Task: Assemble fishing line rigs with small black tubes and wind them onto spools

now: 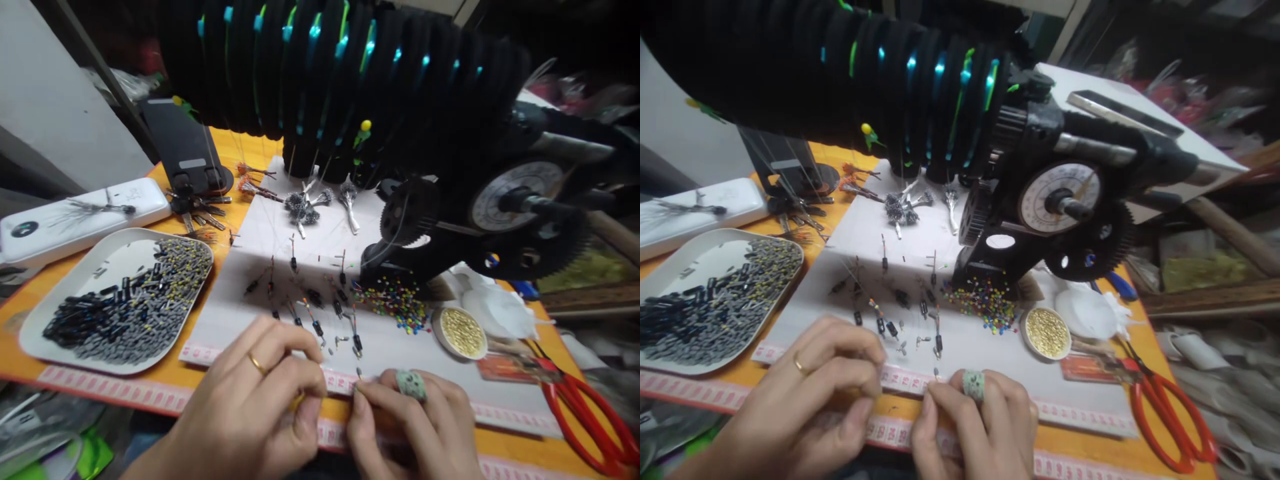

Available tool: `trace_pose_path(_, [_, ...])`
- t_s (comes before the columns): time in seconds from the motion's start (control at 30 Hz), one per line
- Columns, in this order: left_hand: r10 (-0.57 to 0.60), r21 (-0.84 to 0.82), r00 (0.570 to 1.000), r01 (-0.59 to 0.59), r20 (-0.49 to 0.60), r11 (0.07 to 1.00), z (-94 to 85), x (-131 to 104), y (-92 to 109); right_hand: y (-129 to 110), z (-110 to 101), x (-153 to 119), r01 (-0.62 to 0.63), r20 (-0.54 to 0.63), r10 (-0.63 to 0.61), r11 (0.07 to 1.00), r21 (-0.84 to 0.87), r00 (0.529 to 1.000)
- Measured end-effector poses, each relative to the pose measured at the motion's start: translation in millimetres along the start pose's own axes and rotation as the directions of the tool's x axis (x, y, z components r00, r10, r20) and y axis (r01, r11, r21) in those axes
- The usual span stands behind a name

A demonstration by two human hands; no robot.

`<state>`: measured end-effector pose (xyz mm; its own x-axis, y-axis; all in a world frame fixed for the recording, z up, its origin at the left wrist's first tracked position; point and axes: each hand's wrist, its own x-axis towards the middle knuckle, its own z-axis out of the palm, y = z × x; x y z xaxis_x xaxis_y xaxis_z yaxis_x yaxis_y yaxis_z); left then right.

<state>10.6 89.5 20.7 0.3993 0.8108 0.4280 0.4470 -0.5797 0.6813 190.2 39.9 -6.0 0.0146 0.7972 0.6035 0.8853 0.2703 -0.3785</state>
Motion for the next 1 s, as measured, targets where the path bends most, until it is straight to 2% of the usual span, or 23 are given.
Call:
trace_pose_path(0.07, [-0.024,-0.200,0.999,0.029,0.024,0.979,8.7,-2,5,-2,-1,0,-0.031,0.000,0.031,0.998,0.050,1.000])
trace_pose_path(0.13, [-0.070,-0.360,0.990,0.109,0.120,0.926,15.6,-2,9,-3,-1,-1,-0.038,-0.002,0.039,0.996,0.077,0.999])
trace_pose_path(0.17, [-0.082,-0.389,0.982,0.144,0.171,0.910,17.5,-2,10,-3,-1,-1,-0.035,-0.006,0.035,0.996,0.079,0.999])
trace_pose_path(0.23, [-0.080,-0.342,0.972,0.155,0.222,0.927,18.2,0,12,-2,0,-1,-0.023,-0.018,0.024,0.998,0.057,1.000])
trace_pose_path(0.37, [-0.031,-0.128,0.976,0.060,0.217,0.990,14.1,4,14,-1,2,-3,-0.014,-0.036,0.014,1.000,-0.006,0.999])
trace_pose_path(0.47, [-0.030,-0.053,0.974,0.043,0.223,0.998,12.4,6,15,-1,4,-4,-0.003,-0.042,0.001,0.999,-0.042,0.999])
trace_pose_path(0.57, [-0.046,-0.034,0.972,0.055,0.232,0.998,11.0,7,16,-1,4,-4,-0.012,-0.046,0.010,0.998,-0.054,0.999])
trace_pose_path(0.7, [-0.067,-0.067,0.976,0.083,0.208,0.994,7.0,5,16,-2,2,-3,-0.037,-0.074,0.038,0.999,0.015,0.997])
trace_pose_path(0.77, [-0.024,-0.038,0.982,0.031,0.186,0.999,5.2,3,14,-2,-1,-2,-0.043,-0.089,0.048,0.998,0.054,0.995])
trace_pose_path(0.87, [0.037,0.031,0.974,-0.045,0.223,0.999,4.2,-1,10,-1,-3,-2,-0.020,-0.093,0.026,0.997,0.071,0.995])
trace_pose_path(1.0, [0.011,0.003,0.967,-0.013,0.256,1.000,3.2,0,7,0,-3,-2,0.017,-0.065,-0.013,0.998,0.061,0.998])
